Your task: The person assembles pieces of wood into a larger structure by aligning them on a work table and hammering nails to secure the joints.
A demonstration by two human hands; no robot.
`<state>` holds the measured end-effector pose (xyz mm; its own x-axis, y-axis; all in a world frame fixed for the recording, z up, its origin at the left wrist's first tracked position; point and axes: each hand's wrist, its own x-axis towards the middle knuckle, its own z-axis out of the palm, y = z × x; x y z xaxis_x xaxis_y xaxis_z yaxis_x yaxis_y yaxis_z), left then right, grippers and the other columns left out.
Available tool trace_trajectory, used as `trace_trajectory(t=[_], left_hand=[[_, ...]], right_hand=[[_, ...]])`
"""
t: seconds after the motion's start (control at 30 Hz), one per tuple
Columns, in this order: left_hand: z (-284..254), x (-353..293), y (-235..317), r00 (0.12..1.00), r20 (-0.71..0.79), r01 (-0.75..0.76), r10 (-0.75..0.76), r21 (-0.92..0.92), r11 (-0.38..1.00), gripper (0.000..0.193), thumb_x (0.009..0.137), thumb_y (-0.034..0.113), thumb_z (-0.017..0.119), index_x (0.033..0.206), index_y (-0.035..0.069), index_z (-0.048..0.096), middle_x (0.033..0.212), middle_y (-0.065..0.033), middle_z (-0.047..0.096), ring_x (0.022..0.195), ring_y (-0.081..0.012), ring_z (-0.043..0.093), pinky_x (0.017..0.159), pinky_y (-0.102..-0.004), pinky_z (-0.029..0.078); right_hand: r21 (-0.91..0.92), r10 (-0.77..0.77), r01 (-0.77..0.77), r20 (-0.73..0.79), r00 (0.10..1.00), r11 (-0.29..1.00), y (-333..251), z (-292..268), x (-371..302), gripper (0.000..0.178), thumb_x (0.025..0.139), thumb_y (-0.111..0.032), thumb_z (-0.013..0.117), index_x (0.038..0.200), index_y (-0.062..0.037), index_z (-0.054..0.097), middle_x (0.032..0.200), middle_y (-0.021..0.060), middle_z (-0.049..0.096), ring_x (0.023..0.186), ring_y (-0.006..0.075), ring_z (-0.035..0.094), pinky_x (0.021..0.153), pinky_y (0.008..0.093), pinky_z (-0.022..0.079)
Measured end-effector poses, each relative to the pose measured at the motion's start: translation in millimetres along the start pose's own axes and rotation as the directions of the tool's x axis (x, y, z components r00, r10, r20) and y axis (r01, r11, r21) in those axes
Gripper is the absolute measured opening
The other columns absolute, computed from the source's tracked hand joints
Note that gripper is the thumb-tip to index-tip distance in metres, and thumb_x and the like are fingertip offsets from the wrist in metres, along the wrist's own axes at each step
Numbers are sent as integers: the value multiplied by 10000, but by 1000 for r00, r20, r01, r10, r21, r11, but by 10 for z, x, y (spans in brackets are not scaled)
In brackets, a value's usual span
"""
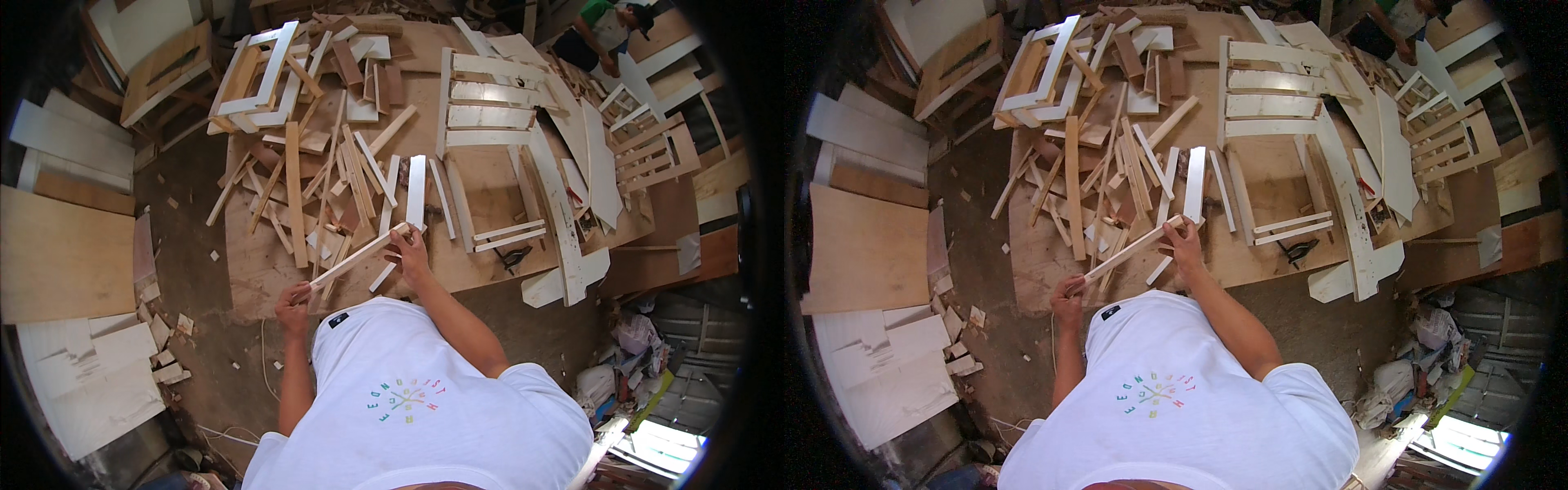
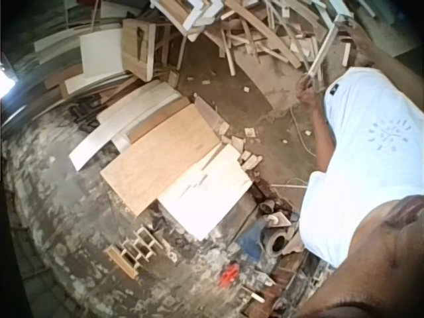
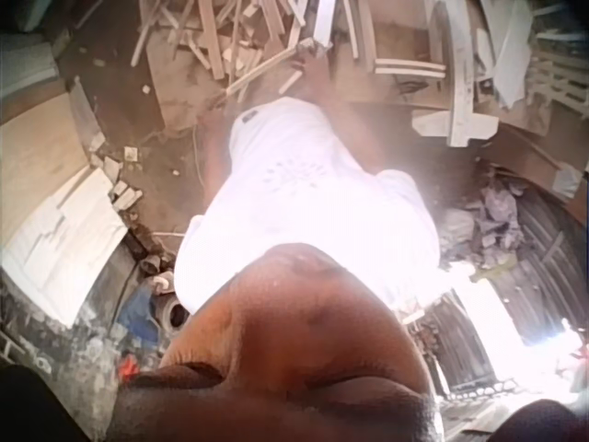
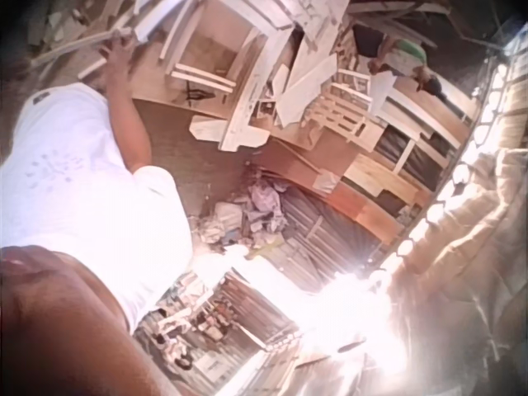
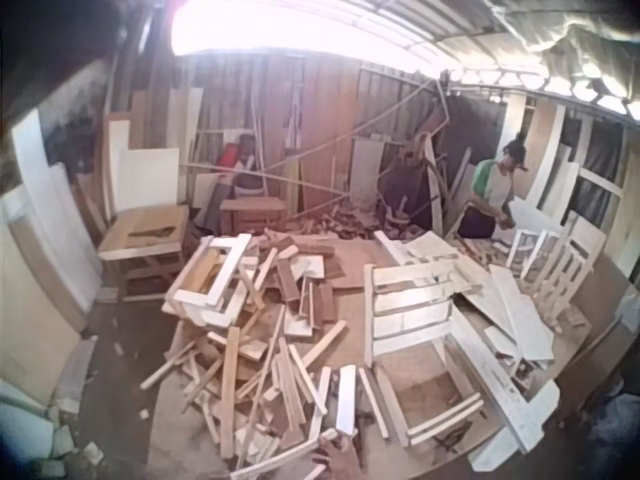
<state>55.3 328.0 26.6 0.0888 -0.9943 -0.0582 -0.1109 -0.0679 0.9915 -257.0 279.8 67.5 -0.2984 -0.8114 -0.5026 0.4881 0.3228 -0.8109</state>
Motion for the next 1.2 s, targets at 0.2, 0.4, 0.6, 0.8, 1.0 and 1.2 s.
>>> trace_trajectory(t=[0.2, 0.4, 0.6, 0.8, 1.0, 1.2], left_hand=[[360, -50, 412, 992, -24, -117, 126, 224, 967, 348, 792, -131, 696, 1093, 44, 702, 1072, -80, 701, 969, -173, 680, 840, -290, 551], [672, 16, 472, 969, 142, 215, -205, -65, 974, 251, 875, 59, 767, 1114, 4, 713, 963, -67, 721, 838, -139, 675, 786, -283, 549], [1361, 251, 629, 783, 520, 429, -341, -55, 902, 273, 950, 111, 702, 1184, -29, 682, 958, -78, 706, 794, -143, 665, 765, -288, 556], [2800, 322, 794, 852, 487, 265, -191, -87, 960, 275, 977, 20, 640, 1237, -37, 575, 1101, -121, 647, 895, -160, 687, 788, -284, 579], [4131, 194, 653, 940, 250, 252, -231, -57, 966, 336, 941, 79, 722, 1240, -48, 634, 986, -96, 697, 806, -135, 685, 726, -259, 566], [4548, 30, 278, 947, 63, 318, -315, -49, 947, 360, 978, 126, 674, 1290, -51, 648, 953, -90, 721, 751, -108, 640, 685, -259, 521]], right_hand=[[120, -188, 185, 11, 982, 975, -137, -217, -13, 565, 943, -243, 741, 1405, -103, 446, 1016, 60, 626, 880, 172, 681, 722, 335, 618], [-24, -328, 332, -241, 914, 943, -240, -780, -37, 544, 934, -250, 750, 1334, -54, 437, 1110, 85, 588, 904, 176, 666, 688, 306, 595], [14, -296, 327, -392, 871, 945, -562, -1635, -145, 471, 958, -193, 711, 1332, -53, 460, 1063, 66, 628, 894, 154, 663, 722, 290, 574], [-148, -376, 348, -462, 804, 926, -1092, -2921, 135, 400, 1001, -196, 653, 1352, -29, 558, 1064, 29, 675, 914, 121, 661, 759, 273, 538], [-573, -591, 278, -483, 646, 771, -1637, -3855, 626, 352, 956, -252, 695, 1206, -5, 703, 1008, 51, 729, 919, 149, 669, 839, 288, 510], [-681, -508, 138, -380, 773, 719, -1926, -4196, 917, 392, 927, -321, 712, 1209, -49, 711, 986, 92, 753, 888, 178, 698, 829, 307, 525]])
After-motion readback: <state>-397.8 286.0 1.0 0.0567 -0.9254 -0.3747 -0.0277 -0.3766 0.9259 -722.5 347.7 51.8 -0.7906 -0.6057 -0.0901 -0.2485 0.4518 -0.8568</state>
